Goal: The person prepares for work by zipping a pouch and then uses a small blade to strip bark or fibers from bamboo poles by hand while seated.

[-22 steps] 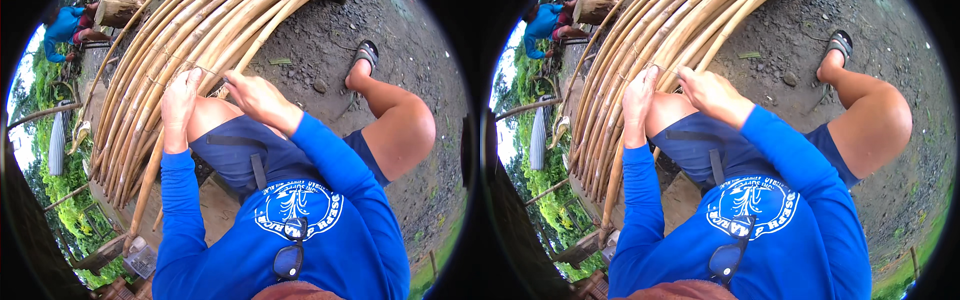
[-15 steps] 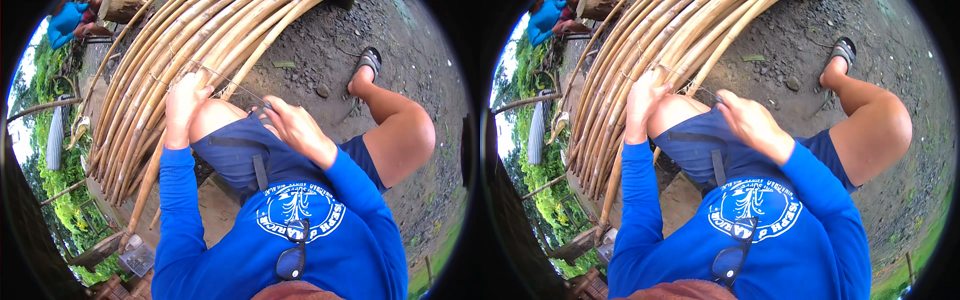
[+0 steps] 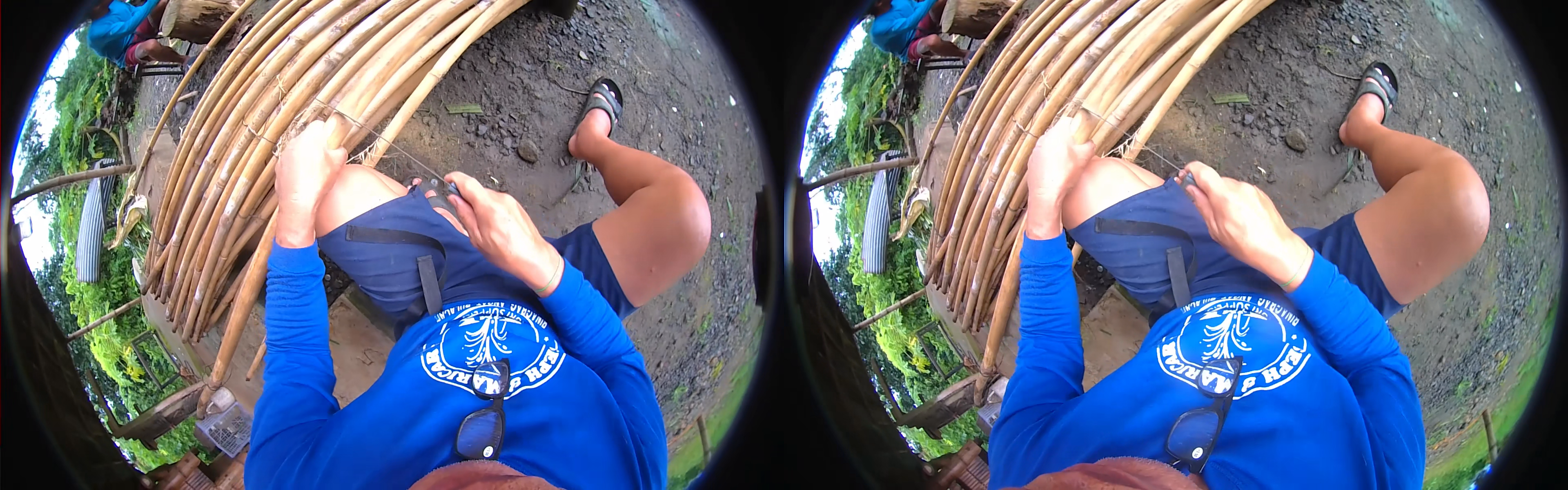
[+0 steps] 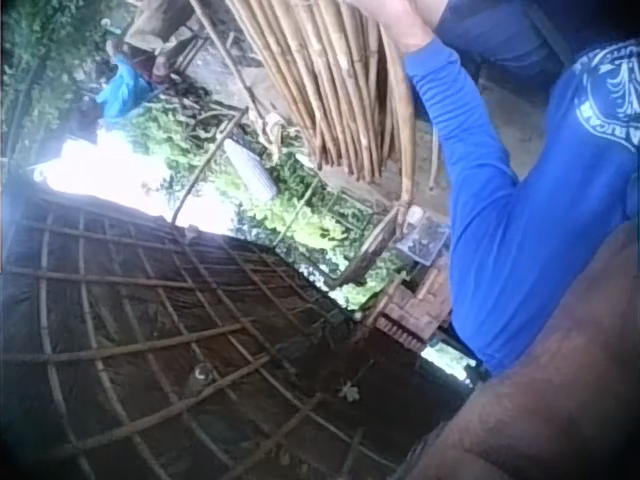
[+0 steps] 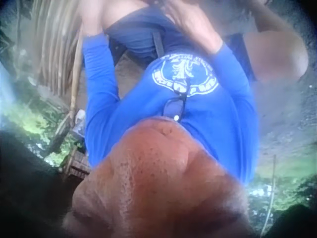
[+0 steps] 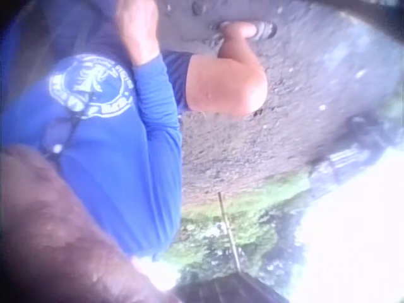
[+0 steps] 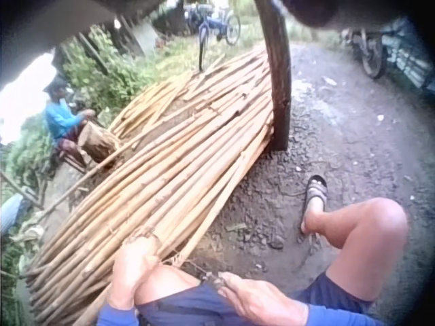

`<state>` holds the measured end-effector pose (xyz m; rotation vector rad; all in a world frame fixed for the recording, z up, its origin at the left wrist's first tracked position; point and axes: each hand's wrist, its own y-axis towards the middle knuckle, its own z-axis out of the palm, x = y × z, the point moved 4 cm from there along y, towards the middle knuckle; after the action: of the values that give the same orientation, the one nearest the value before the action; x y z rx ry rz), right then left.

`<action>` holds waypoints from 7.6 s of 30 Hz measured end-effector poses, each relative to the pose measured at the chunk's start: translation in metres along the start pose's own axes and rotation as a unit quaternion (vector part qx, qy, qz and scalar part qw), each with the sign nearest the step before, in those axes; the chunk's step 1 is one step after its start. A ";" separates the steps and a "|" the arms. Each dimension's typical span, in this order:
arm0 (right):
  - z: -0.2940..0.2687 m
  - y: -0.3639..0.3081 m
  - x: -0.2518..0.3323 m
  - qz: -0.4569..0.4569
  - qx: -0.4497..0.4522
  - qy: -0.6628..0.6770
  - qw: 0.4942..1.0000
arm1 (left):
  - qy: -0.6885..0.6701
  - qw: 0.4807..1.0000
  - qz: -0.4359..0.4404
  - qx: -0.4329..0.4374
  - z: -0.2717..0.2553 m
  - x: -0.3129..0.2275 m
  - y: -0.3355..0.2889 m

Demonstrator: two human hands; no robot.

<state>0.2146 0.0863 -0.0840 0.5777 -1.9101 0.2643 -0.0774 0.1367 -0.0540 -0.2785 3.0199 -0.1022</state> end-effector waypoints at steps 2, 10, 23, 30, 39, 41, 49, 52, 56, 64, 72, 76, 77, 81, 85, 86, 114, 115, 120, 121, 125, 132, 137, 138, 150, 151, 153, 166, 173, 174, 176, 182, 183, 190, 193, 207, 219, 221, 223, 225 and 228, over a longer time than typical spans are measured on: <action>0.014 0.035 0.003 0.000 0.015 -0.007 1.000 | 0.025 1.000 -0.008 -0.001 -0.001 0.002 0.000; 0.033 0.072 -0.012 -0.011 0.024 -0.022 0.999 | -0.045 0.998 0.041 0.026 0.014 0.023 0.024; 0.040 0.079 -0.020 -0.011 0.012 -0.023 1.000 | -0.136 0.979 0.126 0.081 0.007 0.012 0.028; 0.036 0.080 -0.007 -0.027 -0.007 -0.001 1.000 | -0.093 0.986 0.128 0.045 0.002 0.007 0.025; 0.022 0.014 -0.009 -0.003 -0.031 0.044 0.999 | -0.274 0.948 0.146 0.070 0.016 0.037 0.026; 0.016 0.023 -0.004 0.095 0.023 0.055 0.994 | -0.439 0.880 0.176 -0.029 0.016 0.045 0.014; 0.051 0.122 -0.002 -0.057 -0.024 -0.024 0.998 | -0.146 0.961 0.185 0.144 0.002 0.001 0.036; 0.032 0.053 -0.012 0.012 -0.007 -0.001 1.000 | -0.104 0.971 0.190 0.104 -0.003 0.003 0.027; 0.027 0.062 -0.010 -0.011 -0.028 0.004 1.000 | -0.180 0.949 0.258 0.020 -0.005 -0.001 0.023; 0.037 0.042 -0.024 0.006 -0.027 0.037 0.999 | -0.225 0.950 0.079 0.204 0.007 0.018 0.046; 0.045 0.125 -0.015 -0.028 -0.008 -0.053 0.998 | -0.301 0.931 0.042 0.203 0.000 0.001 0.049; 0.038 0.054 -0.027 0.052 0.016 -0.018 0.998 | -0.300 0.920 0.024 0.253 0.012 0.023 0.048; 0.035 0.033 -0.033 0.014 -0.032 0.012 0.999 | -0.298 0.916 0.011 0.268 0.006 0.016 0.049; 0.025 0.050 -0.036 0.051 -0.027 -0.019 0.998 | -0.369 0.884 -0.024 0.286 0.016 0.026 0.062; 0.023 0.060 -0.051 0.030 -0.026 -0.033 0.999 | -0.292 0.913 -0.019 0.285 0.014 0.020 0.071; 0.024 0.055 -0.035 0.053 0.023 -0.012 0.998 | -0.362 0.882 -0.056 0.297 0.018 0.033 0.069; 0.034 0.119 -0.023 -0.007 -0.017 -0.045 0.999 | -0.446 0.835 -0.037 0.321 0.016 0.004 0.068; 0.035 0.129 -0.026 -0.030 -0.036 -0.047 0.998 | -0.445 0.835 -0.035 0.323 0.021 0.002 0.073; 0.031 0.053 -0.033 0.018 -0.022 0.007 1.000 | -0.421 0.799 -0.009 0.429 0.026 0.035 0.076; 0.024 0.034 -0.039 0.039 -0.039 0.025 0.998 | -0.424 0.800 -0.007 0.425 0.026 0.032 0.081; 0.021 0.065 -0.027 -0.003 -0.044 -0.018 0.999 | -0.409 0.813 0.006 0.414 0.019 0.017 0.083; 0.031 0.123 -0.021 -0.055 -0.076 -0.036 0.995 | -0.460 0.783 0.015 0.418 0.019 -0.001 0.083; 0.016 0.032 -0.025 0.017 -0.069 -0.019 0.997 | -0.468 0.766 0.026 0.439 0.022 0.008 0.075; 0.013 0.030 -0.025 0.036 -0.049 -0.024 0.998 | -0.475 0.763 0.023 0.438 0.026 0.010 0.076; 0.006 0.039 -0.028 0.032 -0.042 -0.056 0.997 | -0.259 0.917 0.087 0.291 0.023 0.011 0.091; -0.003 0.039 -0.020 0.021 -0.048 -0.063 0.997 | -0.211 0.929 0.100 0.286 0.017 0.012 0.091; -0.019 0.038 -0.010 0.071 -0.018 -0.077 0.994 | -0.160 0.950 0.162 0.214 0.002 0.003 0.082; 0.011 0.021 -0.010 -0.051 -0.055 -0.056 0.996 | -0.060 0.987 0.139 0.052 0.006 0.025 0.037; 0.022 0.064 0.009 0.002 0.023 -0.028 0.999 | 0.028 0.993 0.100 -0.049 -0.012 -0.008 0.008; 0.027 0.081 0.010 0.003 0.021 -0.026 0.999 | 0.037 0.989 0.117 -0.083 -0.009 -0.006 0.006; 0.032 0.111 0.013 -0.051 0.001 -0.083 0.995 | 0.036 0.989 0.110 -0.090 -0.008 -0.009 0.008; 0.026 0.055 0.011 -0.001 0.006 -0.051 0.999 | 0.019 0.995 0.023 -0.095 0.000 -0.014 -0.007; 0.020 0.047 0.010 -0.009 -0.020 -0.056 0.998 | 0.034 0.995 0.008 -0.088 0.007 -0.016 -0.006; 0.032 0.078 0.008 0.022 0.027 -0.018 0.999 | -0.044 0.999 -0.028 -0.012 -0.005 0.006 0.015; 0.042 0.082 -0.004 -0.014 -0.023 0.006 1.000 | -0.075 0.997 0.003 0.029 -0.004 0.012 0.028; 0.039 0.113 -0.014 -0.036 -0.020 -0.036 0.999 | -0.106 0.989 0.073 0.071 0.005 0.008 0.064; 0.020 0.084 -0.016 0.002 -0.030 -0.035 0.999 | -0.101 0.980 0.167 0.031 0.006 -0.004 0.068; 0.023 0.110 -0.013 0.000 -0.026 -0.056 0.998 | -0.171 0.974 0.120 0.089 0.007 -0.005 0.073; 0.023 0.106 -0.012 -0.004 -0.020 -0.073 0.997 | -0.235 0.959 0.066 0.146 0.011 -0.002 0.073; 0.018 0.077 -0.015 0.007 -0.029 -0.043 0.999 | -0.264 0.951 0.032 0.156 0.012 0.009 0.072; 0.005 0.025 -0.018 0.033 -0.046 -0.047 0.997 | -0.177 0.971 0.097 0.126 0.002 0.000 0.071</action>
<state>0.2034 0.1109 -0.1006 0.4748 -2.0235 0.1931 -0.0900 0.2059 -0.0612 0.0212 2.6256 -0.3722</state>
